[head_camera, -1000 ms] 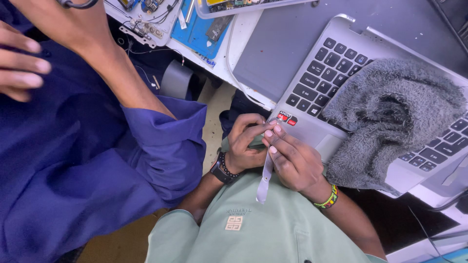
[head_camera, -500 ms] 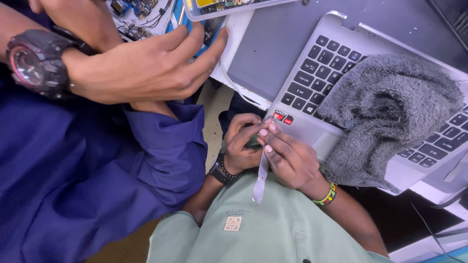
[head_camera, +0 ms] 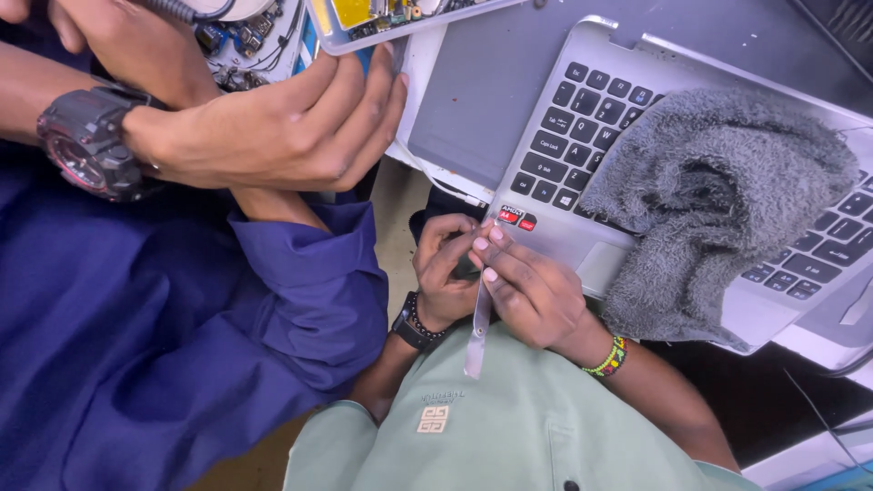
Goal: Using a pry tool to remove a sticker from a laptop and soldering a circuit board
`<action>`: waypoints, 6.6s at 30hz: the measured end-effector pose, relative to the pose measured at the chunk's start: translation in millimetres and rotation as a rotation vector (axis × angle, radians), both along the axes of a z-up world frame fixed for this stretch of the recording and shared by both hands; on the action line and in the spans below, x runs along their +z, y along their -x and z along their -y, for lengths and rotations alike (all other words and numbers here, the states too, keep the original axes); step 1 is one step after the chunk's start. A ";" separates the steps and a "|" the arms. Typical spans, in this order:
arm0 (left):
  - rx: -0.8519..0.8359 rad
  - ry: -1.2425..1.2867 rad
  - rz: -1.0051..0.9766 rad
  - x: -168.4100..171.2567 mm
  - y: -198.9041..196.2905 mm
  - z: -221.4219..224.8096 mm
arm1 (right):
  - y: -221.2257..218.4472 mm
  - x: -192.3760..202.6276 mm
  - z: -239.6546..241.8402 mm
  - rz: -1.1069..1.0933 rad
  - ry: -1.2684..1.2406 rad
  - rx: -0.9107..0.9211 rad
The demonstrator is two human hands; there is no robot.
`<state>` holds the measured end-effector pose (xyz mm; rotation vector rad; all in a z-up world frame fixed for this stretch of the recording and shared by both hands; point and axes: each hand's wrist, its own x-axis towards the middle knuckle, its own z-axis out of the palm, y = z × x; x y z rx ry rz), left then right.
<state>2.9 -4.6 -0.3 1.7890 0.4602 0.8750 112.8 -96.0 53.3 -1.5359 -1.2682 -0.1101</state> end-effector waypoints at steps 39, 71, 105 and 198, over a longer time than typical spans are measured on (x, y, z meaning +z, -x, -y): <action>0.161 0.079 -0.082 14.9 -27.0 11.6 | -126.0 34.4 -66.9 -0.080 0.851 0.789; 0.098 0.332 -0.139 16.5 -19.7 15.3 | -126.8 21.2 -48.9 -0.193 0.721 0.712; 0.145 0.303 -0.302 43.4 -34.7 16.8 | -126.1 14.9 -27.4 -0.215 0.623 0.652; 0.152 0.340 -0.232 42.9 -26.9 5.9 | -45.3 28.7 31.0 -0.569 0.475 -0.003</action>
